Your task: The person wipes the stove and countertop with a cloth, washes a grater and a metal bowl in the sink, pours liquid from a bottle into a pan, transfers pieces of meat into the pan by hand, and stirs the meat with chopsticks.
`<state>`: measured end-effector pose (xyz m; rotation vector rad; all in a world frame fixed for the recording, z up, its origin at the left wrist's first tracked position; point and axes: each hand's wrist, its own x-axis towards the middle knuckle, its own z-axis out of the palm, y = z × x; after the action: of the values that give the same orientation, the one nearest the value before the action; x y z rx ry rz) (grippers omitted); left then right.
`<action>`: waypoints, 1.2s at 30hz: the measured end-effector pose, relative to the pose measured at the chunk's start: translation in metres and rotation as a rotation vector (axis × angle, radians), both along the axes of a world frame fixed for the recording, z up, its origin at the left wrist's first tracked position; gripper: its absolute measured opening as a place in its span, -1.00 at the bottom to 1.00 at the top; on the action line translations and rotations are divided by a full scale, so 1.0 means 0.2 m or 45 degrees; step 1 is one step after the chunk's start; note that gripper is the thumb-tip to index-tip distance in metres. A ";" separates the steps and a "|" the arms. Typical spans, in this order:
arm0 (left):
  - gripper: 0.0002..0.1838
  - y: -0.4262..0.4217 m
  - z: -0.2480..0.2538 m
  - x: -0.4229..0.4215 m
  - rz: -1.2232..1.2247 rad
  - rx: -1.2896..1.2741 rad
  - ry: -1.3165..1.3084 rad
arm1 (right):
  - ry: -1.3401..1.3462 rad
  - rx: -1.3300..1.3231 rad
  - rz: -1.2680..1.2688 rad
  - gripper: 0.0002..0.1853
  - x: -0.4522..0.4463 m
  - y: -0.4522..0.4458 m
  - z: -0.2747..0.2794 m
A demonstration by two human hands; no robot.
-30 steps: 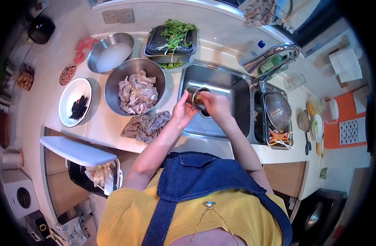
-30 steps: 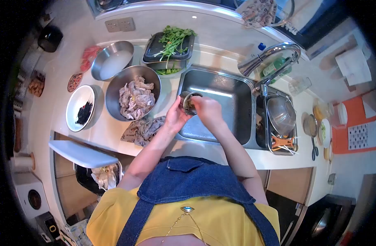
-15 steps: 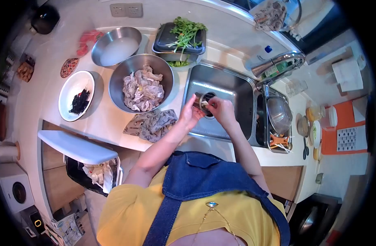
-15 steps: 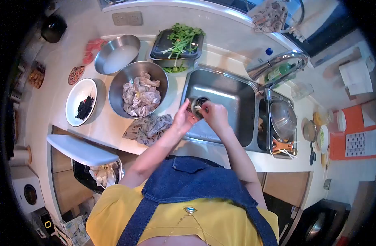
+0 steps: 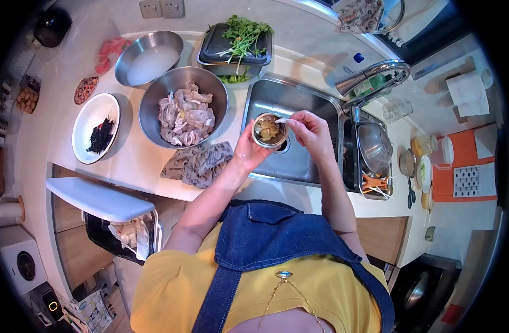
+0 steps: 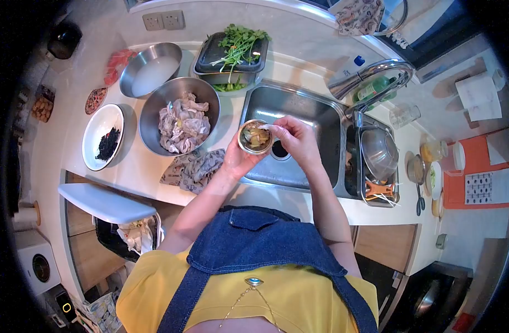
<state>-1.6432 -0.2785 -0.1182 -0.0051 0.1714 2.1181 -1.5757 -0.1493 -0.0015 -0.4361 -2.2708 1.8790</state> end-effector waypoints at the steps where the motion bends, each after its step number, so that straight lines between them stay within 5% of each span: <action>1: -0.47 0.00 -0.01 0.00 -0.003 0.034 0.002 | -0.001 0.001 0.001 -0.87 -0.02 0.00 0.01; 6: -0.50 0.01 -0.04 0.00 -0.002 -0.005 -0.038 | 0.230 0.576 0.285 -0.87 -0.25 -0.07 0.09; 10: -0.53 0.02 -0.06 0.00 0.000 -0.093 -0.050 | 0.251 0.452 0.640 -0.77 -0.56 -0.28 0.09; 13: -0.53 0.00 -0.04 -0.01 0.007 -0.053 -0.098 | 0.461 0.583 0.647 -0.71 -0.70 -0.36 0.07; 17: -0.52 -0.06 -0.05 -0.04 0.058 0.056 -0.071 | 0.233 0.187 0.502 -0.79 -0.59 -0.29 0.11; 23: -0.51 -0.05 -0.06 -0.08 0.012 0.196 0.003 | 0.489 0.597 0.184 -0.79 -0.22 -0.06 -0.02; 28: -0.42 0.08 0.03 -0.13 -0.275 -0.554 0.438 | 0.441 0.690 -0.075 -0.73 0.01 0.07 -0.31; 30: -0.29 0.11 0.06 -0.17 -0.438 -0.921 0.810 | 0.192 0.331 -0.105 -0.68 0.07 0.12 -0.40; 33: -0.22 0.18 0.21 -0.19 -0.444 -1.373 1.199 | 0.329 0.189 -0.212 -0.65 0.08 0.10 -0.55; 36: -0.13 0.21 0.24 -0.19 -0.382 -1.195 1.264 | 0.381 -0.148 -0.474 -0.67 0.05 0.08 -0.58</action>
<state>-1.6822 -0.2365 -0.0707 0.4821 1.6067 1.4022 -1.5662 -0.1336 -0.1181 -0.5124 -1.7576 1.7537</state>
